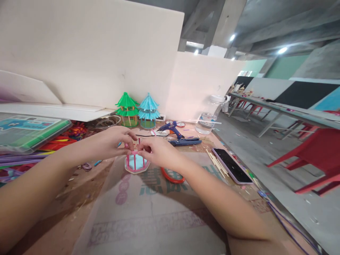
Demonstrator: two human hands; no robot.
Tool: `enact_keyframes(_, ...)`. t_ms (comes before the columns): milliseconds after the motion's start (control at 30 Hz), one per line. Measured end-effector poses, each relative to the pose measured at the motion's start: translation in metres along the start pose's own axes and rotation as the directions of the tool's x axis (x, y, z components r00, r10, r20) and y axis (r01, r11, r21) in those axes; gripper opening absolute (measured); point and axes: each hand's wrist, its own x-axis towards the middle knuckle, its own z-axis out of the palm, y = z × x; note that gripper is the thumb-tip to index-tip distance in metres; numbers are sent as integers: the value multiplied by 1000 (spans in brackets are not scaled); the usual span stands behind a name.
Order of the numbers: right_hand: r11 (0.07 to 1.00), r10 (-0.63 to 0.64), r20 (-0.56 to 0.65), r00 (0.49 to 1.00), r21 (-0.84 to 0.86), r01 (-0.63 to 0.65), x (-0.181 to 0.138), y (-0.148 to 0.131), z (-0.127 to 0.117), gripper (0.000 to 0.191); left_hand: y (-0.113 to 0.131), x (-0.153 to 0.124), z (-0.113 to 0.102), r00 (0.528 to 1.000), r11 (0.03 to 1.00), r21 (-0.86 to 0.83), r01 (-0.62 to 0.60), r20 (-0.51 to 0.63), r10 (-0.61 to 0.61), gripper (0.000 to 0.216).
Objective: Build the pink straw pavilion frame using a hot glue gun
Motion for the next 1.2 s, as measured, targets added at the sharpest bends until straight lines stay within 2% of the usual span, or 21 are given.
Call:
enact_keyframes(300,997,51,109,993,-59,-44,0,9,-20,15,2,-2,-6,999,999,-39,1,38,0,20)
enact_keyframes(433,996,81,97,992,-34,-78,2,7,-11,13,-4,-3,-8,999,999,-26,-29,43,30,17)
enact_keyframes(567,997,79,69,994,19,-80,3,3,1,12,-7,-6,-12,998,1000,17,-12,54,11,19)
enact_keyframes(700,995,79,56,995,50,-82,4,5,5,15,3,-7,-16,1000,999,47,-4,13,3,23)
enact_keyframes(833,994,92,62,994,55,-95,4,9,7,14,21,-5,-14,994,996,48,75,-83,-71,22)
enact_keyframes(933,994,95,67,993,52,-99,4,8,7,13,25,-3,-13,992,993,70,94,-91,-87,21)
enact_keyframes(1200,993,105,31,994,54,-106,2,-1,-4,13,0,-8,-20,999,987,154,46,5,-47,15)
